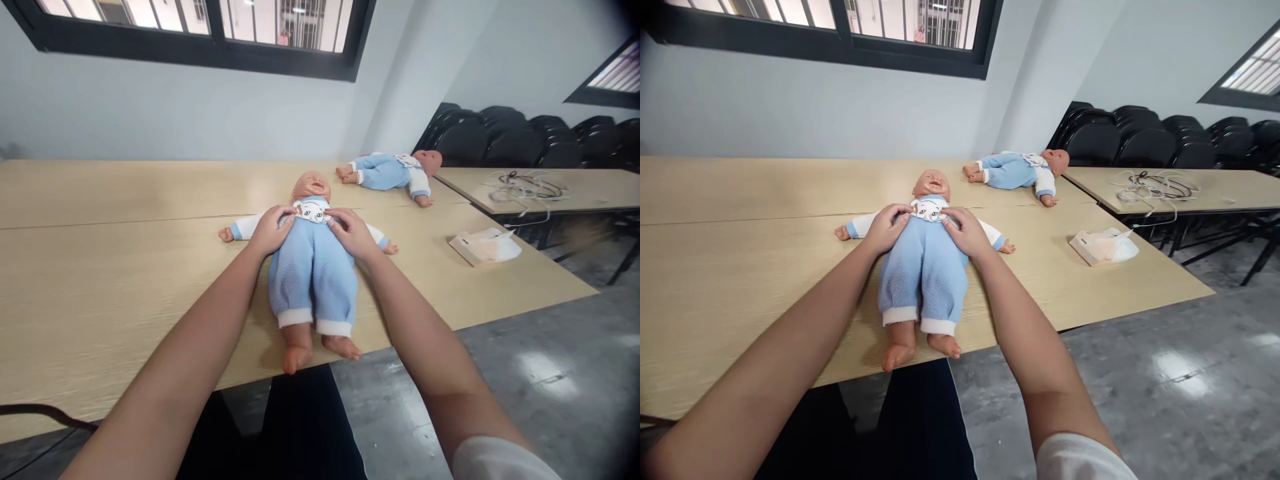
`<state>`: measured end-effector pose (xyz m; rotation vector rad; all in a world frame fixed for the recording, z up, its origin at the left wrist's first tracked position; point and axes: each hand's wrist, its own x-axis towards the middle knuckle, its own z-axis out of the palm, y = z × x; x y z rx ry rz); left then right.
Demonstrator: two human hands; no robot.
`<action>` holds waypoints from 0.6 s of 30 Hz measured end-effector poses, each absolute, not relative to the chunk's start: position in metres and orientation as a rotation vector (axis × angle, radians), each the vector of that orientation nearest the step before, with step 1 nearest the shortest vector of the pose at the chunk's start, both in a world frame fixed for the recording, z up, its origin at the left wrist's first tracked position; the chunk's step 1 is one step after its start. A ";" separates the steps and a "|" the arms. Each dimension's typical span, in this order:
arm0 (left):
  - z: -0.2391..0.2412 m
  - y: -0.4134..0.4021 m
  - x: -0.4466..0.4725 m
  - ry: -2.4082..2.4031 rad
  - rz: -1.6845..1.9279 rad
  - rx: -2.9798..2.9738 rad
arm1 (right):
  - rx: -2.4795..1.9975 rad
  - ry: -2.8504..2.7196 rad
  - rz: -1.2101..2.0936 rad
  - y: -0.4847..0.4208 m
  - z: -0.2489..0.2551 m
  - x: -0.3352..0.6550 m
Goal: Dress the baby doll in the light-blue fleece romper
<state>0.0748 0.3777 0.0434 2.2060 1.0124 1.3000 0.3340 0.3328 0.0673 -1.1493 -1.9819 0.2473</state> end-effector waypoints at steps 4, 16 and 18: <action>0.042 0.375 0.073 1.003 1.304 2.201 | -1.158 -1.971 0.255 0.334 0.066 0.336; 0.055 0.337 0.067 1.046 1.396 2.283 | -1.165 -1.959 0.271 0.338 0.063 0.339; 0.066 0.311 0.066 0.978 1.373 2.367 | -1.140 -1.965 0.267 0.340 0.062 0.340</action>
